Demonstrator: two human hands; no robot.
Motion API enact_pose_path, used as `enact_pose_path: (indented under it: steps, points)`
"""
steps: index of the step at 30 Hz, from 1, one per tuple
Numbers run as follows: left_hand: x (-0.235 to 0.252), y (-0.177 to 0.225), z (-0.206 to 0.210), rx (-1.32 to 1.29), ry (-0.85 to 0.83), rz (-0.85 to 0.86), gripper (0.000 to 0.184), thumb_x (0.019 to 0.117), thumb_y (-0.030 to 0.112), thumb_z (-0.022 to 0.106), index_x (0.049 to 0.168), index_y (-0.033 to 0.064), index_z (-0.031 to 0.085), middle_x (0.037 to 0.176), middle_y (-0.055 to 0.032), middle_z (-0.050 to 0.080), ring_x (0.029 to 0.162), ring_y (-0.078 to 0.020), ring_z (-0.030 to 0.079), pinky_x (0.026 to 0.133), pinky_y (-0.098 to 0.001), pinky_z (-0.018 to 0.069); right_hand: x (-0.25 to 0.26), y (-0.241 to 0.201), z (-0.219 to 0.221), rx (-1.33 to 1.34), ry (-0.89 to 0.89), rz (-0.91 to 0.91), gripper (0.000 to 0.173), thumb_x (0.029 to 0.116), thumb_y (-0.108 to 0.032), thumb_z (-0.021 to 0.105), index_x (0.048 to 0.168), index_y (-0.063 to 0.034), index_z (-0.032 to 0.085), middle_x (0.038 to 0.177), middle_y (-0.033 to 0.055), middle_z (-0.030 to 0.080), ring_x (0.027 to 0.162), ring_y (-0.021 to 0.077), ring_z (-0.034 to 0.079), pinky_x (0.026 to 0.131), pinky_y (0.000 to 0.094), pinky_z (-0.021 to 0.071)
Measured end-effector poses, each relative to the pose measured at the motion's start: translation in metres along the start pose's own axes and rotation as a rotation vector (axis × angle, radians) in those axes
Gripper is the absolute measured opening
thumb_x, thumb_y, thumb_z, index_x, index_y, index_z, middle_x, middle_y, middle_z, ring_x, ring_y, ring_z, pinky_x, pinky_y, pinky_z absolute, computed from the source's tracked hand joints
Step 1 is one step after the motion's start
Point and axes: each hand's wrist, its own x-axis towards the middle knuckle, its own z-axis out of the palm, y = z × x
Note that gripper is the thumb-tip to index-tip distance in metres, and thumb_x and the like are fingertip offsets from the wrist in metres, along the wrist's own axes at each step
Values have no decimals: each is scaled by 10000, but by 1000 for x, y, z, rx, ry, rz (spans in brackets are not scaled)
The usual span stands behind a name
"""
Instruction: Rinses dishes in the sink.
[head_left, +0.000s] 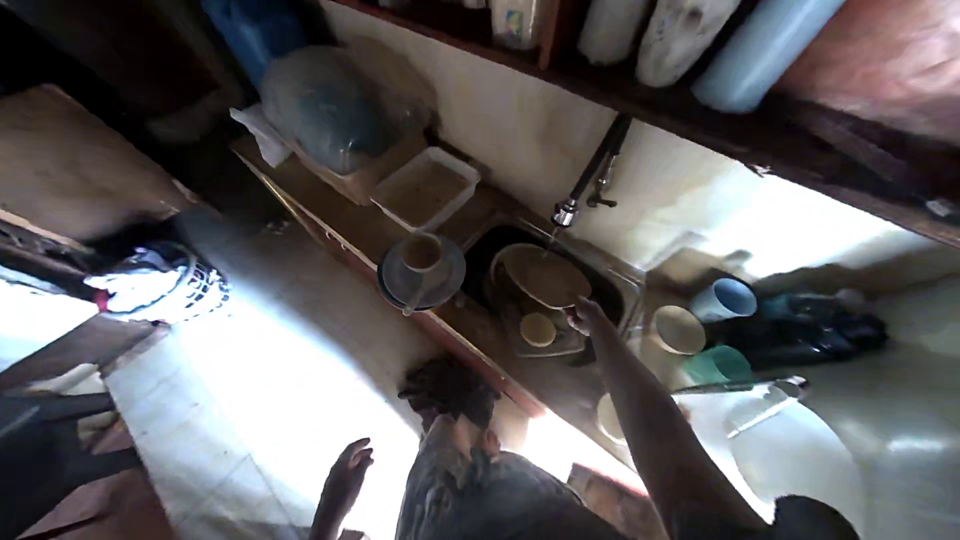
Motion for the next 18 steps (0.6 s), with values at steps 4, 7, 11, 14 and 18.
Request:
enact_pose_path:
  steps: [4, 7, 11, 14, 18]
  points:
    - [33, 0, -38, 58, 117, 7, 368, 1058, 104, 519, 1401, -29, 537, 1288, -269, 631, 1137, -383, 644, 946, -535, 520, 27, 3, 3, -280, 128, 2, 498, 1068, -206, 559, 1486, 30, 424, 1423, 267, 537, 1219, 346, 603, 994, 459, 519]
    - [79, 52, -65, 150, 154, 149, 414, 1022, 60, 551, 1416, -59, 510, 1346, -299, 595, 1180, -425, 626, 984, -560, 500, 28, -4, 3, -466, 250, -50, 539, 1054, -218, 575, 1480, 73, 419, 1427, 310, 530, 1295, 404, 563, 1070, 522, 469]
    - [156, 170, -81, 343, 68, 461, 428, 1009, 63, 578, 1412, -67, 520, 1376, -290, 583, 1237, -416, 607, 1055, -546, 473, -6, -8, 8, -392, 427, -137, 517, 1043, -261, 590, 1467, 10, 470, 1380, 296, 579, 1271, 436, 578, 1065, 591, 461]
    - [191, 261, -73, 480, 17, 801, 290, 1022, 98, 574, 1211, -107, 656, 1152, -281, 696, 1096, -407, 678, 1010, -553, 501, -31, 9, 23, -501, 378, -114, 460, 1039, -213, 597, 1442, -3, 526, 1373, 267, 604, 1286, 422, 579, 1094, 588, 438]
    - [213, 358, -36, 530, -203, 882, 319, 1060, 142, 523, 1202, -111, 655, 1075, -270, 697, 965, -330, 690, 923, -485, 538, -45, 50, 75, -685, 272, -72, 564, 1016, -302, 624, 1508, -64, 483, 1514, 205, 509, 1401, 375, 492, 1161, 551, 388]
